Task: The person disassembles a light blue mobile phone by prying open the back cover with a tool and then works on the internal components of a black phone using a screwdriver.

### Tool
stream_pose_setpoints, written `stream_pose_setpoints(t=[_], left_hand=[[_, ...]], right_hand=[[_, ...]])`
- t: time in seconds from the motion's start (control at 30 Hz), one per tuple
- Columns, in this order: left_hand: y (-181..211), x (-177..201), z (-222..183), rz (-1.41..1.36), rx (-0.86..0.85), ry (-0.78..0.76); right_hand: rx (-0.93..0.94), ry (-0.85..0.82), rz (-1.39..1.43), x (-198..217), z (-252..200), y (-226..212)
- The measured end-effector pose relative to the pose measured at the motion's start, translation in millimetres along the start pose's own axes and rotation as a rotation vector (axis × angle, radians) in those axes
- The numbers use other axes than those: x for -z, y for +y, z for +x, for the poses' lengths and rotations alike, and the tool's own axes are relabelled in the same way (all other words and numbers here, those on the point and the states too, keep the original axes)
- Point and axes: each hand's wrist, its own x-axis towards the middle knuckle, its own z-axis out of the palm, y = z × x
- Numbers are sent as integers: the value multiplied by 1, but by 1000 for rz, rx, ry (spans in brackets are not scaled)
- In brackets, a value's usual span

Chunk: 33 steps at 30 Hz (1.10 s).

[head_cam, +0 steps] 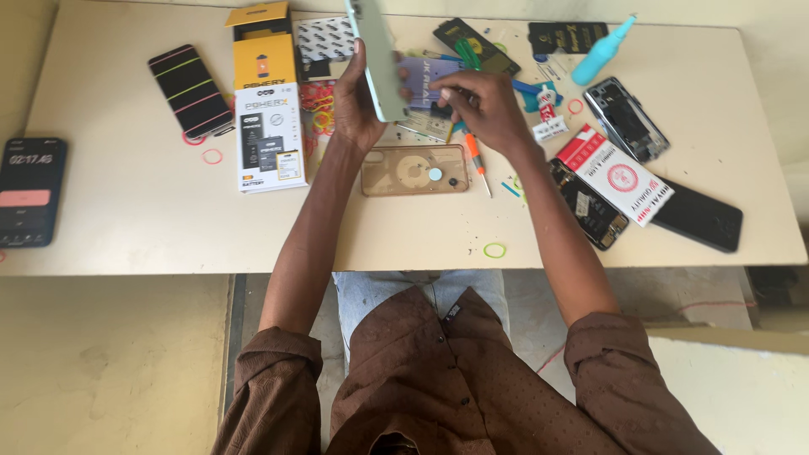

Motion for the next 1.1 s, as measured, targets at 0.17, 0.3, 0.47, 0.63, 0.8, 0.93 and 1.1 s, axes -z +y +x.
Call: stream_pose_setpoints(t=[0.17, 0.3, 0.47, 0.63, 0.8, 0.93, 1.1], left_hand=[[-2, 26, 7, 88, -125, 45], [-2, 38, 12, 93, -149, -29], [-7, 42, 18, 231, -125, 190], [-10, 33, 13, 294, -88, 158], [-7, 4, 10, 262, -118, 106], [-5, 0, -2, 194, -123, 119], [2, -3, 4, 158, -164, 115]], right_hand=[[-32, 314, 64, 15, -2, 20], [-8, 420, -120, 39, -9, 30], [-21, 74, -519, 28, -22, 18], [-12, -68, -681, 9, -28, 8], [81, -18, -724, 18, -21, 16], [49, 133, -509, 13, -25, 42], [-131, 399, 582, -7, 0, 56]])
